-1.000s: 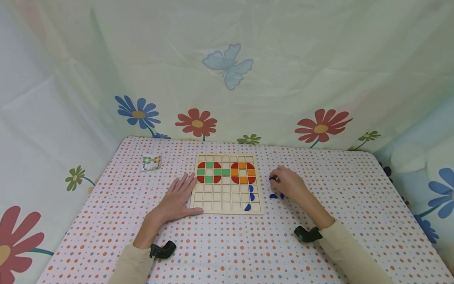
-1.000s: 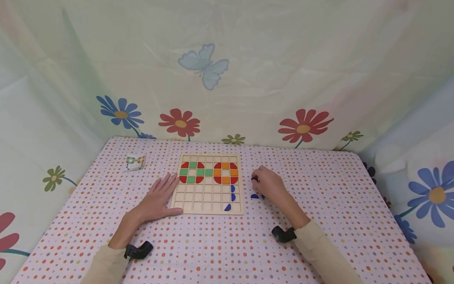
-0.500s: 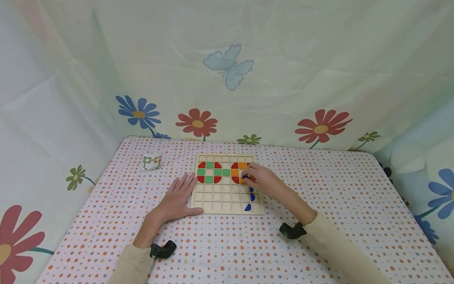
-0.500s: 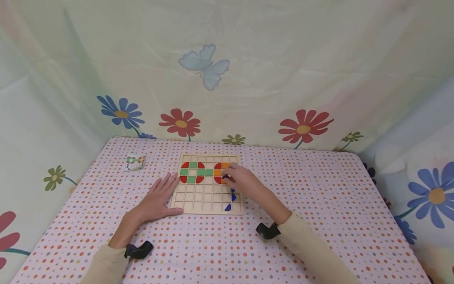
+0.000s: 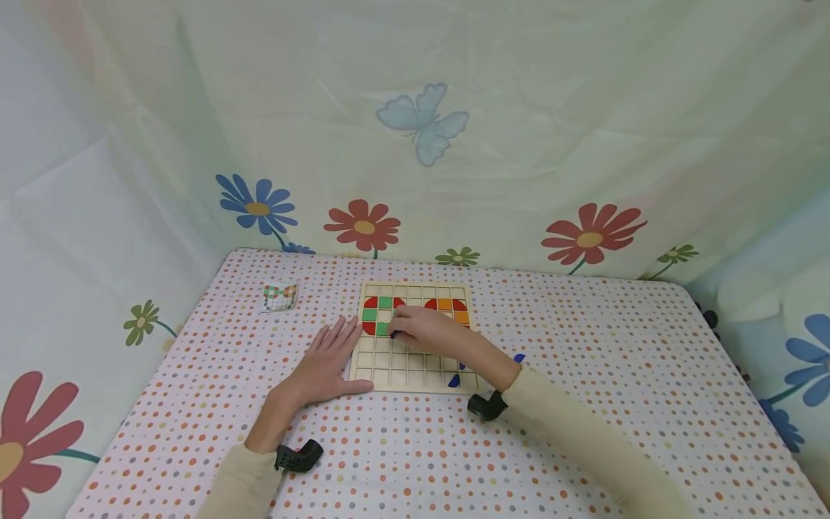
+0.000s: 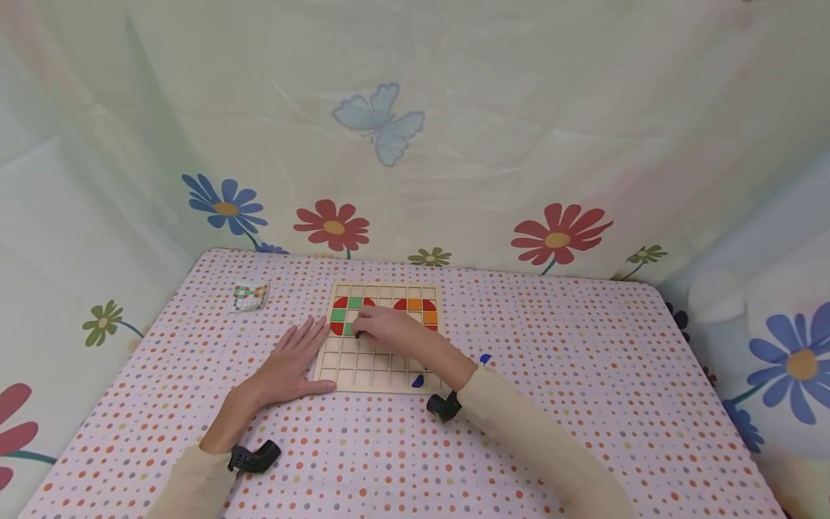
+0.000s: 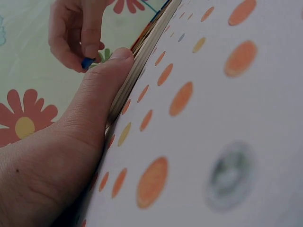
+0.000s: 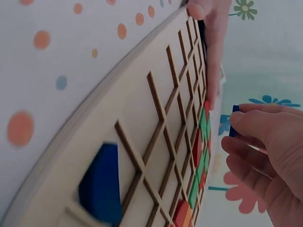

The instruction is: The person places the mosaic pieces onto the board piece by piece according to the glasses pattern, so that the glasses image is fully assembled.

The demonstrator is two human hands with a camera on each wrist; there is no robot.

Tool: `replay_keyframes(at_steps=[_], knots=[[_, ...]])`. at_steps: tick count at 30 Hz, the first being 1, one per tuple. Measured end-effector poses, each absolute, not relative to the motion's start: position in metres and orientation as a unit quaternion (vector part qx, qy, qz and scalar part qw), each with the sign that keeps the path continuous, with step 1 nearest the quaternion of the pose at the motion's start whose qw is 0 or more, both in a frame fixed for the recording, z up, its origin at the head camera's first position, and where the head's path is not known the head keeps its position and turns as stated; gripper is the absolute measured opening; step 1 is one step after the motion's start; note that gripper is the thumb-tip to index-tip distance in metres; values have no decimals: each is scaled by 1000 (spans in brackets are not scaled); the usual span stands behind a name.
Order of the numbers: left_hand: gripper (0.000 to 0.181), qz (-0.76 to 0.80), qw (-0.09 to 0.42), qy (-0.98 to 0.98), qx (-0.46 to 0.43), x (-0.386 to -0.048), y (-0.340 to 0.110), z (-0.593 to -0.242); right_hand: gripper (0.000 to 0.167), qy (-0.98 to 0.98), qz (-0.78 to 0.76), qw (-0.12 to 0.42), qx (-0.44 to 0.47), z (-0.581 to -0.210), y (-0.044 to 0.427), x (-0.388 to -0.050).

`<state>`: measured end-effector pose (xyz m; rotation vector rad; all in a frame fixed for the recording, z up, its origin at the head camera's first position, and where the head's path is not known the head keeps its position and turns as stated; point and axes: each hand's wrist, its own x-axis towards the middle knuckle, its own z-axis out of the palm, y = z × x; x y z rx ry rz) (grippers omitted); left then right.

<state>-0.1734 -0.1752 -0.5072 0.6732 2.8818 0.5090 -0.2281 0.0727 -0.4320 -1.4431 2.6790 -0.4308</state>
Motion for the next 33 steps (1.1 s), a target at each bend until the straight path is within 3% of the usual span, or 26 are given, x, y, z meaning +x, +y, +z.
replay_keyframes(at_steps=[4, 16, 33], knots=[[109, 177, 71, 956, 224, -173, -175, -506, 18, 861, -110, 43, -495, -439, 58, -232], [107, 175, 58, 954, 238, -174, -177, -508, 15, 821, 5, -9, -571, -452, 28, -238], [107, 166, 52, 956, 236, -174, -176, -508, 17, 819, -10, 47, -572, -451, 23, -238]])
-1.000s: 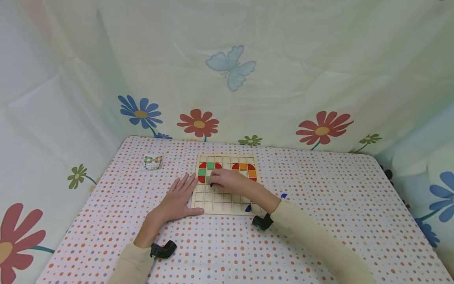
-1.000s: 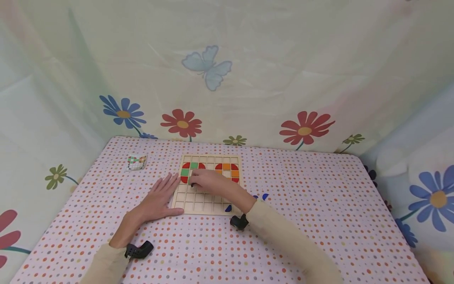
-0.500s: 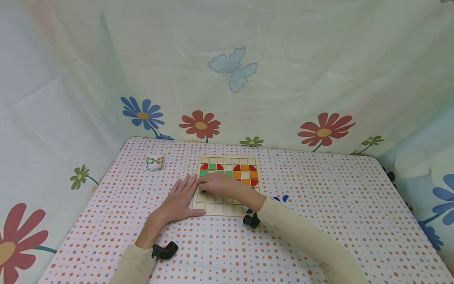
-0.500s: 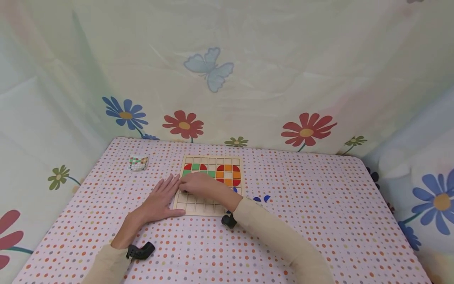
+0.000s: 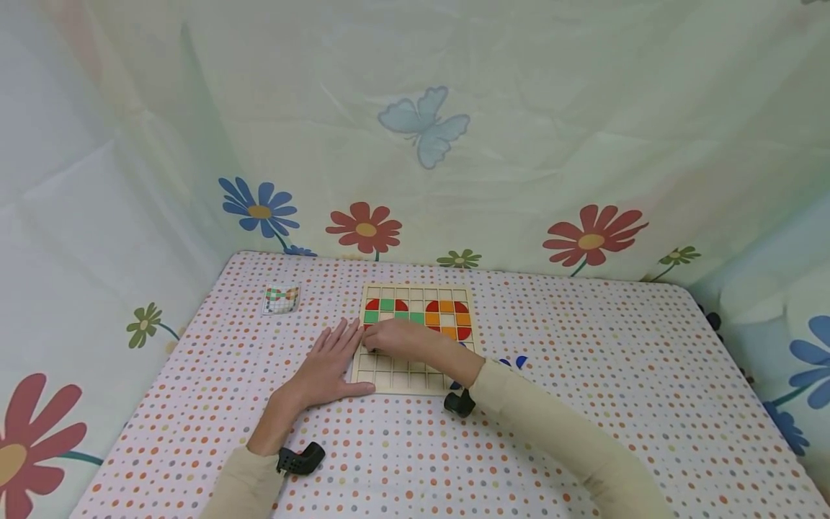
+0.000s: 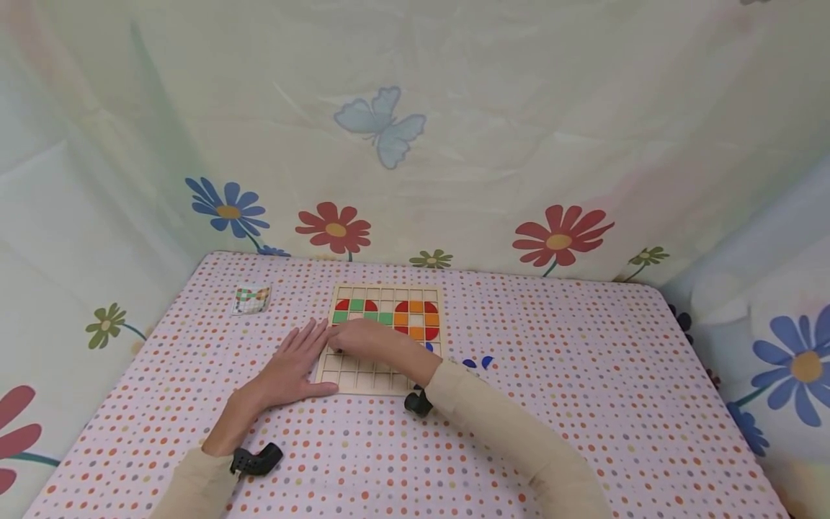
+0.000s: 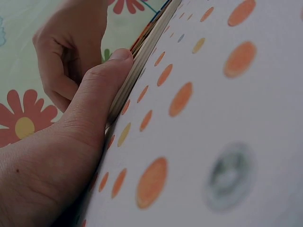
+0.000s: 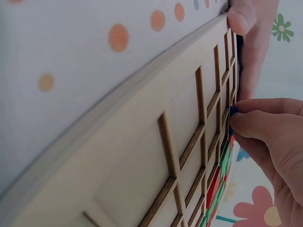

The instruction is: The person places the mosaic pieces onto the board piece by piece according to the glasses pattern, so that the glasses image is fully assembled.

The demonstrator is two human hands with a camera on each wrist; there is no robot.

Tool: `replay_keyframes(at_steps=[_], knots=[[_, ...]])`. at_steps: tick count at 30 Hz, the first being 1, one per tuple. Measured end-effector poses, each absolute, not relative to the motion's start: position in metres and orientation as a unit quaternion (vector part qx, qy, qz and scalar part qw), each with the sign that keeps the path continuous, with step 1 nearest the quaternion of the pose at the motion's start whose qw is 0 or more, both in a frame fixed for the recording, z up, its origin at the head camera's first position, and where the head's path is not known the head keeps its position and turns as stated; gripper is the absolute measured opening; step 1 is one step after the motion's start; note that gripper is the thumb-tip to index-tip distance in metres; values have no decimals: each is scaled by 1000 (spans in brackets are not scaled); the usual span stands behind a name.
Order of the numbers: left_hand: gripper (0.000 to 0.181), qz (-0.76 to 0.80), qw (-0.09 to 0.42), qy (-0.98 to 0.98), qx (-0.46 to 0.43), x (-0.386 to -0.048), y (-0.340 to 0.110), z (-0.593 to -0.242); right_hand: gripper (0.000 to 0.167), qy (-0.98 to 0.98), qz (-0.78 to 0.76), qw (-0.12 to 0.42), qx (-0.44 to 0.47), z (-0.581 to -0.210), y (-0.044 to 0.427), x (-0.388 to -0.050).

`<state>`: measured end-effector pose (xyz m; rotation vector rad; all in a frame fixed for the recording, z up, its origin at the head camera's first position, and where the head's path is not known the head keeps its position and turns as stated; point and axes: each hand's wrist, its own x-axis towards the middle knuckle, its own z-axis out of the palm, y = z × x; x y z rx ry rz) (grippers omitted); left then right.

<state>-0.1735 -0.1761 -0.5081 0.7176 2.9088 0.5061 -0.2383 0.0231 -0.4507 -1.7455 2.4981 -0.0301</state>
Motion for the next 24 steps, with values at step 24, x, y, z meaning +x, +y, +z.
replay_keyframes(at_steps=[24], knots=[[108, 157, 61, 959, 229, -173, -175, -507, 20, 838, -10, 27, -545, -447, 38, -220]])
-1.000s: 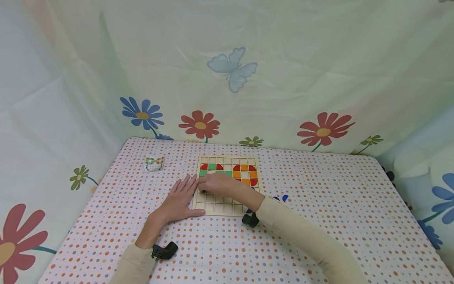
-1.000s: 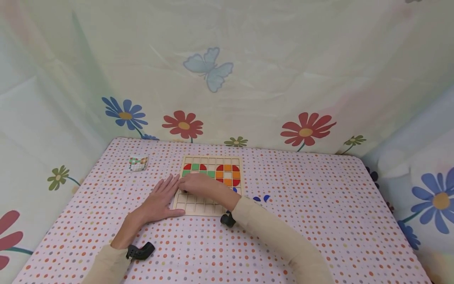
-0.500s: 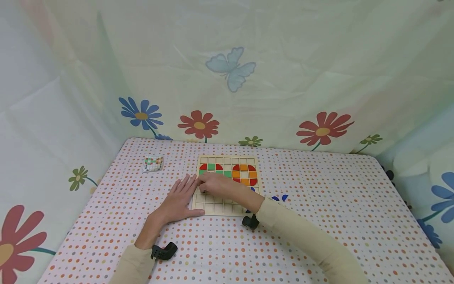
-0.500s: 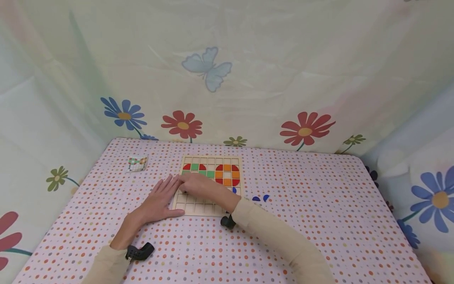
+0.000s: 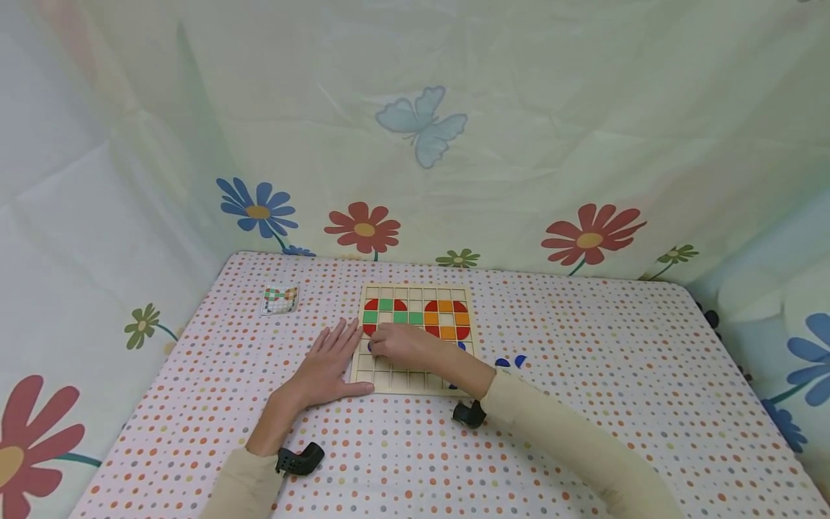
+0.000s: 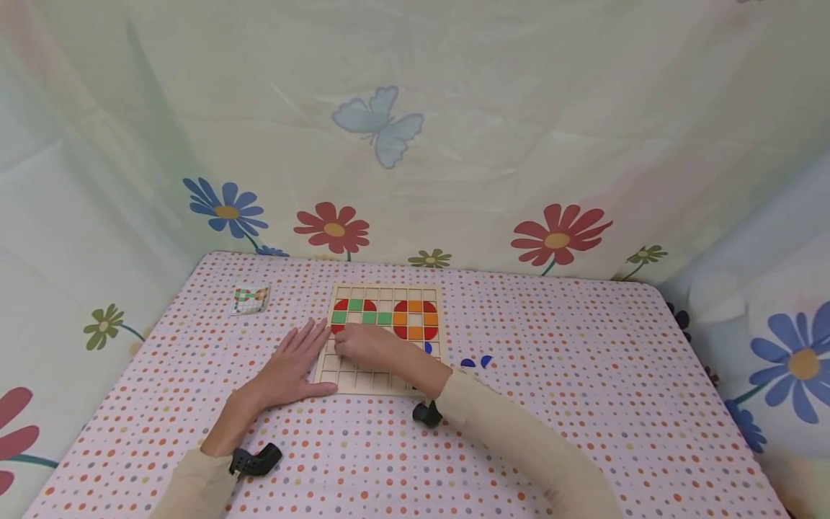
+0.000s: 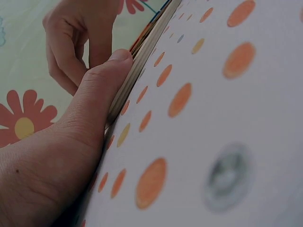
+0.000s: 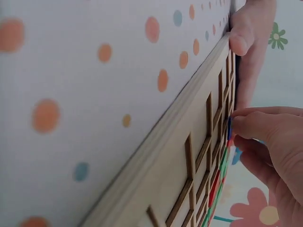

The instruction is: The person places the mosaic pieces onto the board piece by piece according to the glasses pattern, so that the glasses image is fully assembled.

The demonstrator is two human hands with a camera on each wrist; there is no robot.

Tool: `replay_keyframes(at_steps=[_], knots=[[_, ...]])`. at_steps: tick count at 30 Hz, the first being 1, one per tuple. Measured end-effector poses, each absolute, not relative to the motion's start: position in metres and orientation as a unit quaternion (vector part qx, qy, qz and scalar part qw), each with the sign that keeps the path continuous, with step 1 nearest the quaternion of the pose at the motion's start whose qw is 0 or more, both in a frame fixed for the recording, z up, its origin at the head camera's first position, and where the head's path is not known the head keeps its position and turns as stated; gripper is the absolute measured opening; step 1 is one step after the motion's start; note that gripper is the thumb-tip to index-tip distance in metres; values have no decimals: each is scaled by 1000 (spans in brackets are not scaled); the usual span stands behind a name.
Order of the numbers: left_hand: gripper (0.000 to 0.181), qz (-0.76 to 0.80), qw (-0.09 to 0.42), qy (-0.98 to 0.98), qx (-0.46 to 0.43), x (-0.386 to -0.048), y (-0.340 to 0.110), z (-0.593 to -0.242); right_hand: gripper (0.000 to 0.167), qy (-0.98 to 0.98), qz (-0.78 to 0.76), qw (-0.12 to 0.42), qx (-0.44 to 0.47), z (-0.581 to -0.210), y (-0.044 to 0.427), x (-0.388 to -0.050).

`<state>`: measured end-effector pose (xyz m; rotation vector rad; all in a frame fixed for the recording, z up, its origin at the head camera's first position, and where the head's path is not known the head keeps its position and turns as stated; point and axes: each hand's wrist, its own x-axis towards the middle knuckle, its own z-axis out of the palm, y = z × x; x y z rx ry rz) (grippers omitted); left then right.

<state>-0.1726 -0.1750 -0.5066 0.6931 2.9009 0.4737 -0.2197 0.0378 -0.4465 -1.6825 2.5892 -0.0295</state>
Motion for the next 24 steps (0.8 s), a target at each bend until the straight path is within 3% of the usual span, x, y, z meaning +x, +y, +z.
replay_keyframes(at_steps=[8, 16, 24], knots=[[109, 159, 64, 960, 223, -174, -175, -509, 18, 853, -65, -6, -518, -447, 75, -190], [110, 159, 65, 961, 216, -173, -173, -507, 21, 853, -121, -115, -494, -463, 144, -164], [110, 158, 64, 961, 218, -172, -173, -504, 28, 887, -133, -113, -428, -464, 187, -148]])
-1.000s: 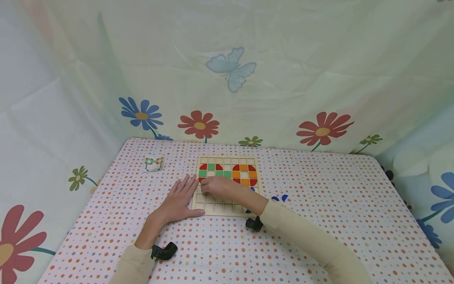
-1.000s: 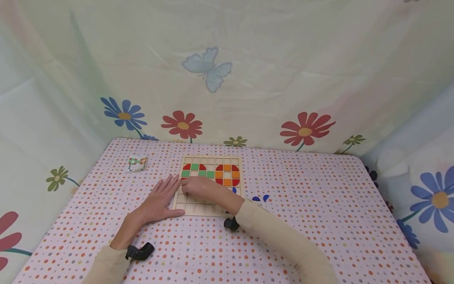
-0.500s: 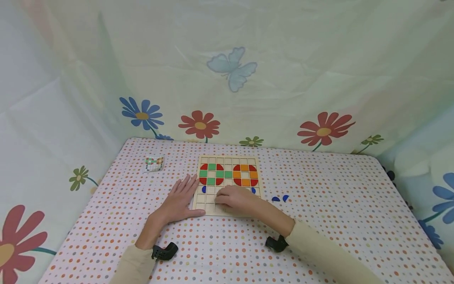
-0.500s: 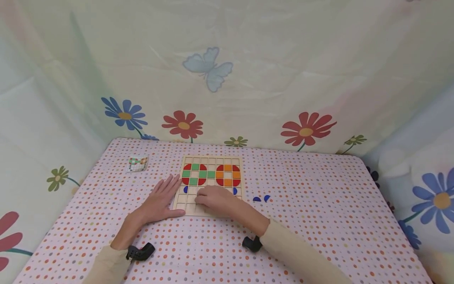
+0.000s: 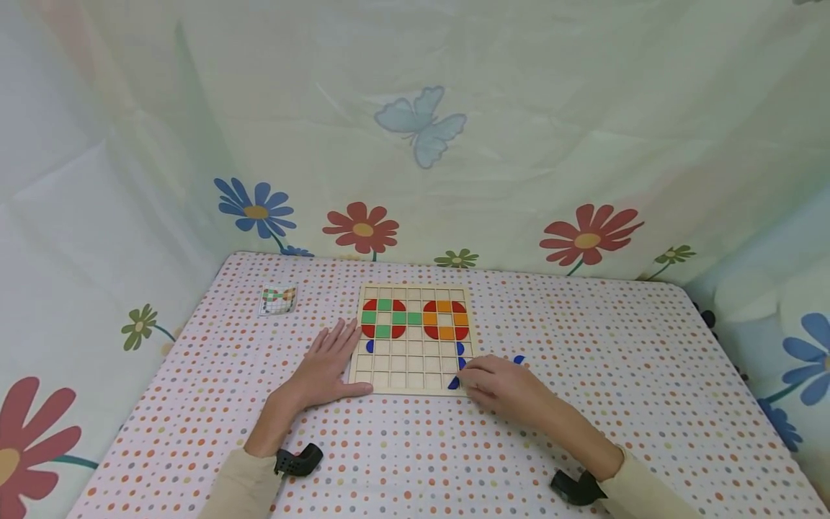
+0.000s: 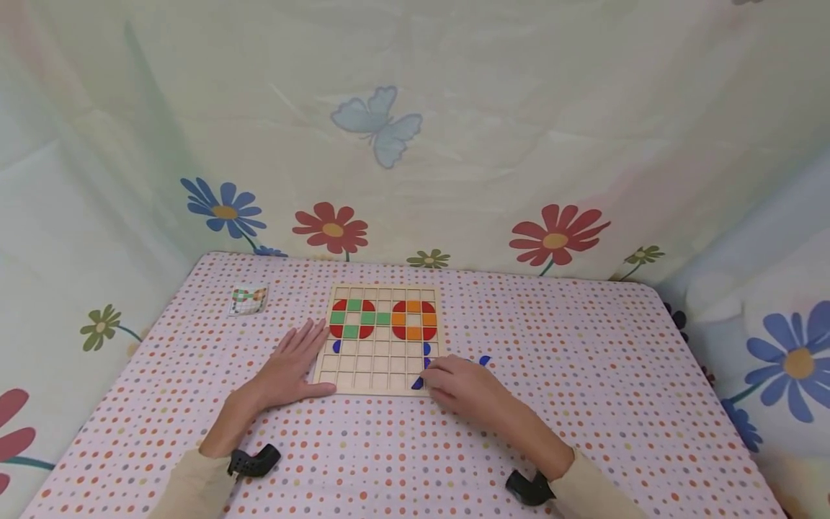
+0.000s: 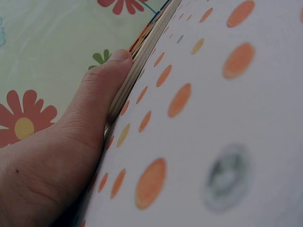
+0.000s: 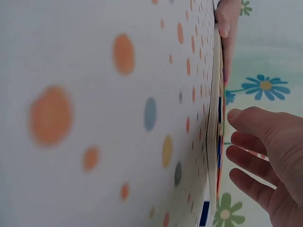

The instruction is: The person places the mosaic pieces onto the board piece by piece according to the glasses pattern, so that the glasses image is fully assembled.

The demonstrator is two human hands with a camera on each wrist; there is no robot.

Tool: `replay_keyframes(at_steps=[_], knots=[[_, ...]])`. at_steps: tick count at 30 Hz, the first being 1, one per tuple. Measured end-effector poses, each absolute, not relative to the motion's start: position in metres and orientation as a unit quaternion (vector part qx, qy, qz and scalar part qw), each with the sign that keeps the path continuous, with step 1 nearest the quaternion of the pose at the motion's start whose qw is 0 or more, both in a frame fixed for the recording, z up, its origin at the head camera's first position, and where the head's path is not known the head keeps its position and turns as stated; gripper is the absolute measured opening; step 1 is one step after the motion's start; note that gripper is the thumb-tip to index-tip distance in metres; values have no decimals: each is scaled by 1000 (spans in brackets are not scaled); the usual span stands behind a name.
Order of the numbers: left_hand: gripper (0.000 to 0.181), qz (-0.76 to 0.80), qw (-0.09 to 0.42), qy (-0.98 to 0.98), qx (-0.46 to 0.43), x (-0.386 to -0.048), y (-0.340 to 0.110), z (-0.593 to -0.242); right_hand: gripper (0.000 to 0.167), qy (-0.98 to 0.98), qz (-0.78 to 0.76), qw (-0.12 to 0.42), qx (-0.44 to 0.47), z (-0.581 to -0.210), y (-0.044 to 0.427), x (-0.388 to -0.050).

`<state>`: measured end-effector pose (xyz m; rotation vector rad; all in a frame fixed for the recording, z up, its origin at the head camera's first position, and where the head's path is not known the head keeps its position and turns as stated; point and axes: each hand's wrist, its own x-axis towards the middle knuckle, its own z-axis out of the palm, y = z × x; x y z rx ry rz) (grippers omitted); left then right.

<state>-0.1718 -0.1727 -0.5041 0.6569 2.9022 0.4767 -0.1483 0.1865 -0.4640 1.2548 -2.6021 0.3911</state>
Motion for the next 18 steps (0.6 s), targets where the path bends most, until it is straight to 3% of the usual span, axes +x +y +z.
replay_keyframes(at_steps=[7, 18], knots=[[111, 160, 73, 961, 214, -172, -173, -504, 29, -910, 125, 102, 382, -460, 201, -145], [108, 179, 45, 956, 227, -172, -174, -509, 29, -957, 130, 56, 254, -452, 215, -153]])
